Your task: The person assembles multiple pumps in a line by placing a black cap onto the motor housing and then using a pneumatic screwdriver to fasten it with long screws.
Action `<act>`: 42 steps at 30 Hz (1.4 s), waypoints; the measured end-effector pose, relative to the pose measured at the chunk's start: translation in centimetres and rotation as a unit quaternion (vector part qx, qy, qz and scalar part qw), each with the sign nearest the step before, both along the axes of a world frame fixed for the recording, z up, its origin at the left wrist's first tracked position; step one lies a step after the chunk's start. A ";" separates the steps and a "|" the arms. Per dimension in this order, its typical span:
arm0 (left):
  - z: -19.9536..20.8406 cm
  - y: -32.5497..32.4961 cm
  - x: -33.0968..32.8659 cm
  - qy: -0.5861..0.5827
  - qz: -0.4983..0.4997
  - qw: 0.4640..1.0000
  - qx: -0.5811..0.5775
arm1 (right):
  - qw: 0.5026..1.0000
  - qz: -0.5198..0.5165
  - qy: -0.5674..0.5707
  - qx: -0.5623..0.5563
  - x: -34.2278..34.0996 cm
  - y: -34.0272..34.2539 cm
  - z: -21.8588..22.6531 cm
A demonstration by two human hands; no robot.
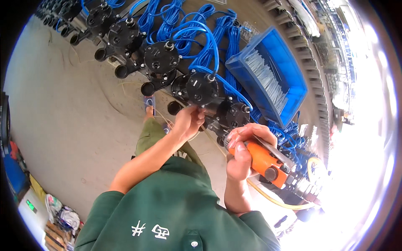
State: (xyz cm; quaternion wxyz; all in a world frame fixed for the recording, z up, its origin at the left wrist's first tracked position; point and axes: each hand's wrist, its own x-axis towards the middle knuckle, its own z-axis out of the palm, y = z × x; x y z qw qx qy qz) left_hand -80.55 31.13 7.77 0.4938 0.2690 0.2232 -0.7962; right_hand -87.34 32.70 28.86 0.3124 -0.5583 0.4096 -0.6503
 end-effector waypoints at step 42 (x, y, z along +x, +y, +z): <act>0.1 -0.1 0.7 -0.057 -0.015 0.998 -0.025 | 0.997 0.076 -0.011 0.016 0.7 -4.8 -5.8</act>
